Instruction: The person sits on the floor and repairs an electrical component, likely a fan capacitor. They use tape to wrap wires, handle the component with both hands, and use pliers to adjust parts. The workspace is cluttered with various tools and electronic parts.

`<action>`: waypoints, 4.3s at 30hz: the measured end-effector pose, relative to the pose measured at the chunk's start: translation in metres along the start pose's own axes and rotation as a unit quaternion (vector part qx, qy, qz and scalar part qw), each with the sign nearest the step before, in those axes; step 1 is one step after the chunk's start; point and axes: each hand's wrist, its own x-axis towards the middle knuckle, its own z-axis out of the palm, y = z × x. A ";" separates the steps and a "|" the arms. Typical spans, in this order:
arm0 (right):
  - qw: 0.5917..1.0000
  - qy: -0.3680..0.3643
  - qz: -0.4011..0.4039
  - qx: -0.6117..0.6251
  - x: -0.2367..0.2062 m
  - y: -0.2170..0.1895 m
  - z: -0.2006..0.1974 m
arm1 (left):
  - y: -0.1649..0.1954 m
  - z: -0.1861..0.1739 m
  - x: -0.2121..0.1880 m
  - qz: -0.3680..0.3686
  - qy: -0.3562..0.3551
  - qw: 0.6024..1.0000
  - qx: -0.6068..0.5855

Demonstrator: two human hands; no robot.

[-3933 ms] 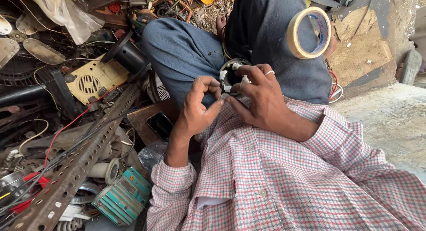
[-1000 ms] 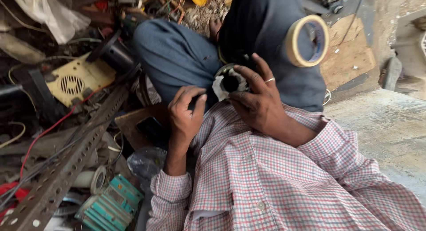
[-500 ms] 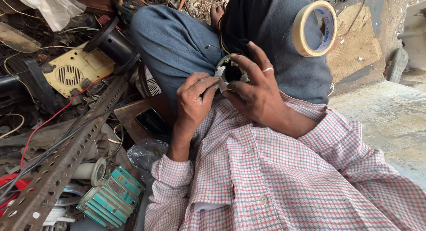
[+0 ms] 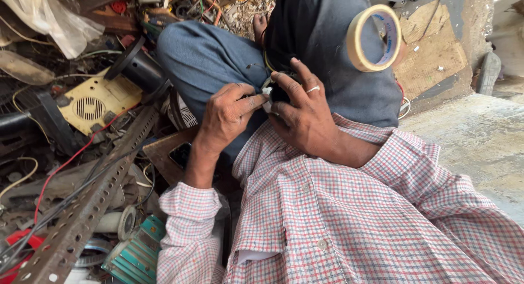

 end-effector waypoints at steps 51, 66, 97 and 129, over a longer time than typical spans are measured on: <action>0.993 0.006 0.030 0.113 0.014 0.009 -0.019 | 0.058 0.051 -0.030 -0.292 0.182 0.935 -0.088; 0.993 -0.098 0.016 0.062 0.042 0.034 -0.005 | 0.051 0.043 0.006 -0.259 0.094 0.960 0.048; 0.988 -0.096 0.027 0.121 0.031 0.042 -0.007 | 0.043 0.006 0.002 0.064 -0.043 0.997 0.022; 0.984 -0.106 0.026 0.139 0.009 0.001 -0.056 | 0.043 0.023 0.011 -0.212 0.088 0.971 -0.067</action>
